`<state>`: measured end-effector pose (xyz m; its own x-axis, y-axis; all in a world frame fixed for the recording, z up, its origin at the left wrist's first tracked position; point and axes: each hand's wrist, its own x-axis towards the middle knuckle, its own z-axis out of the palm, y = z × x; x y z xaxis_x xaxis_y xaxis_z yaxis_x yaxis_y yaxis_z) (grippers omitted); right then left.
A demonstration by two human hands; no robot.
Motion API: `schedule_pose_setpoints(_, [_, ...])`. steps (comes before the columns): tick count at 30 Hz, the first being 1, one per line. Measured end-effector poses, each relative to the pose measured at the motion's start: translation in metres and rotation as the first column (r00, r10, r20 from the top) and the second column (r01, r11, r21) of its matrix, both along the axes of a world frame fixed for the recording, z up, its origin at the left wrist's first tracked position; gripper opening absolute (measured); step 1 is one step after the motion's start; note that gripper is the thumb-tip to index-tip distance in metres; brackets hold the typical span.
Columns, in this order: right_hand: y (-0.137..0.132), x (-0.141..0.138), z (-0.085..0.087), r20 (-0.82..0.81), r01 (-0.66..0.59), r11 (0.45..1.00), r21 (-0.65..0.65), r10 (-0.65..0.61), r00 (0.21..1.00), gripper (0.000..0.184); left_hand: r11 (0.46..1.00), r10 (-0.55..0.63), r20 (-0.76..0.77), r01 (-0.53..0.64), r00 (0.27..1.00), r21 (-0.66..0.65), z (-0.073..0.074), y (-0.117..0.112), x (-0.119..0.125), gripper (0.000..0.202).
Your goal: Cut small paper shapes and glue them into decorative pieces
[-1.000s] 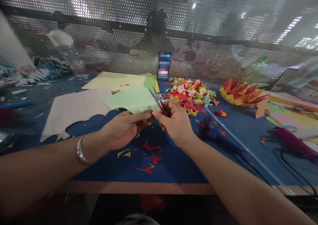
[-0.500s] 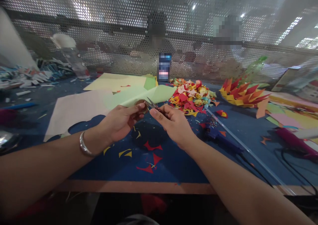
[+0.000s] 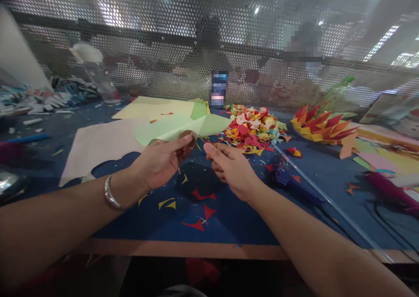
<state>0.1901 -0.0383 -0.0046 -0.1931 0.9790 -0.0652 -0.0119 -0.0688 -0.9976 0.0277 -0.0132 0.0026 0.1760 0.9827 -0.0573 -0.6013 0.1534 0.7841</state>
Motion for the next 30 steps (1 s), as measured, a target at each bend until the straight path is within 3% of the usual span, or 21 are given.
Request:
schedule_pose_setpoints(8, [-0.0029,-0.0010,0.0013,-0.037,-0.023,1.000,-0.018,0.022,0.999,0.041,0.996,-0.092,0.032,0.092,0.995,0.013,-0.0048,-0.0046,0.0040,0.003])
schedule_pose_setpoints(19, [-0.0024,0.0006,0.0026,-0.036,-0.043,0.999,-0.007,0.043,0.998,0.040,0.993,-0.118,-0.057,0.119,0.991,0.009,-0.0043,-0.0051,0.0010,0.002])
schedule_pose_setpoints(30, [-0.0020,0.0017,0.0038,-0.044,-0.036,0.999,-0.022,0.035,0.998,0.039,0.981,-0.183,-0.026,0.185,0.983,0.051,-0.0069,-0.0035,-0.0008,0.005])
